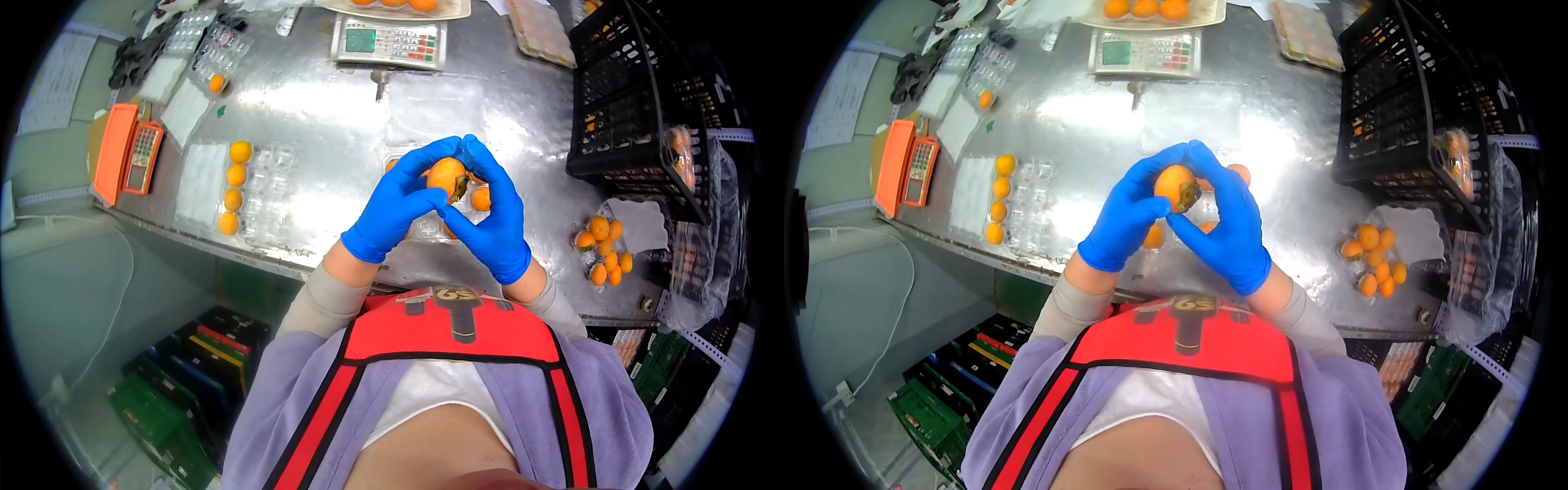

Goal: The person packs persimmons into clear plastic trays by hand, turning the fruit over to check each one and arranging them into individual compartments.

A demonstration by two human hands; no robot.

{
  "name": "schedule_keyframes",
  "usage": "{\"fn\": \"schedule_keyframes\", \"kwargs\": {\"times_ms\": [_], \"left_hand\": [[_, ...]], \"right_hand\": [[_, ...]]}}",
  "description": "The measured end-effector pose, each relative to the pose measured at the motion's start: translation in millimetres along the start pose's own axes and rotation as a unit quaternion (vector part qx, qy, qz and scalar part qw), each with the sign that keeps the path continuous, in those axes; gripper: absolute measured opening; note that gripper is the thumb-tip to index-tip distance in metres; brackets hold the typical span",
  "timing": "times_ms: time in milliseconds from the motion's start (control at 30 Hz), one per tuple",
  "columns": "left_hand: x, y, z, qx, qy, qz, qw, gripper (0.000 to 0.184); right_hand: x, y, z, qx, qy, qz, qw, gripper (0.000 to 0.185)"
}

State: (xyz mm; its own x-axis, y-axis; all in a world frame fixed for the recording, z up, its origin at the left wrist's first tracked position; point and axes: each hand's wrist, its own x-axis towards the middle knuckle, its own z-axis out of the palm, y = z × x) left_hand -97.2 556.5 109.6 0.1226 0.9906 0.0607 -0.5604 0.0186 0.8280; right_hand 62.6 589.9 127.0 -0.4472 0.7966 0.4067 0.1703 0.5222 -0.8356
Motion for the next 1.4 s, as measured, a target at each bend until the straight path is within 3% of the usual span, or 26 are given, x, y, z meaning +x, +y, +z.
{"fn": "schedule_keyframes", "kwargs": {"times_ms": [133,200,267,333,400,500,533,600,700,833,900,933,1067,1167,1233,1267,1333,1400], "left_hand": [[-4,5,-6,0.042,0.034,0.007,0.999,0.060],[-6,5,-13,0.067,0.093,0.020,0.993,0.058],[-9,-6,-16,0.129,0.096,0.029,0.987,0.058],[-11,-20,-6,0.344,0.035,0.028,0.938,0.053],[-12,-44,15,0.437,-0.027,0.076,0.896,0.054],[-5,-84,31,0.598,-0.131,0.116,0.782,0.048],[-3,-96,31,0.598,-0.134,0.117,0.782,0.048],[0,-119,27,0.705,-0.140,0.157,0.677,0.049],[4,-138,20,0.735,-0.159,0.161,0.639,0.047],[-2,-116,15,0.692,-0.159,0.172,0.683,0.047],[-3,-99,3,0.593,-0.047,0.118,0.795,0.045],[-6,-93,-11,0.549,0.003,0.150,0.822,0.041],[-38,-73,-64,0.624,0.152,0.160,0.750,0.034],[-68,-66,-85,0.594,0.197,0.121,0.770,0.035],[-86,-69,-90,0.465,0.261,-0.058,0.844,0.041],[-93,-78,-95,0.466,0.261,-0.057,0.843,0.041],[-101,-92,-98,0.353,0.240,-0.113,0.897,0.049],[-105,-102,-98,0.336,0.233,-0.158,0.899,0.054]], "right_hand": [[9,13,-24,0.013,0.001,0.009,1.000,0.069],[13,28,-58,-0.061,0.054,0.083,0.993,0.062],[2,48,-82,0.001,0.122,0.131,0.984,0.057],[-18,66,-98,0.037,0.138,0.175,0.974,0.054],[-42,79,-100,0.074,0.155,0.217,0.961,0.052],[-80,93,-89,0.018,0.083,0.276,0.957,0.045],[-91,97,-81,0.009,0.076,0.269,0.960,0.042],[-106,97,-70,-0.008,0.048,0.277,0.960,0.041],[-117,104,-60,-0.003,0.040,0.285,0.958,0.040],[-108,114,-56,0.018,0.047,0.291,0.955,0.036],[-102,124,-48,0.004,0.041,0.288,0.957,0.032],[-95,121,-43,0.004,0.044,0.287,0.957,0.032],[-83,121,-32,-0.083,0.029,0.272,0.958,0.029],[-86,122,-36,-0.118,-0.009,0.240,0.963,0.027],[-95,133,-39,-0.125,0.000,0.199,0.972,0.026],[-100,141,-38,-0.124,0.001,0.198,0.972,0.026],[-104,150,-35,-0.057,0.024,0.197,0.978,0.029],[-104,148,-31,-0.030,0.035,0.223,0.974,0.034]]}}
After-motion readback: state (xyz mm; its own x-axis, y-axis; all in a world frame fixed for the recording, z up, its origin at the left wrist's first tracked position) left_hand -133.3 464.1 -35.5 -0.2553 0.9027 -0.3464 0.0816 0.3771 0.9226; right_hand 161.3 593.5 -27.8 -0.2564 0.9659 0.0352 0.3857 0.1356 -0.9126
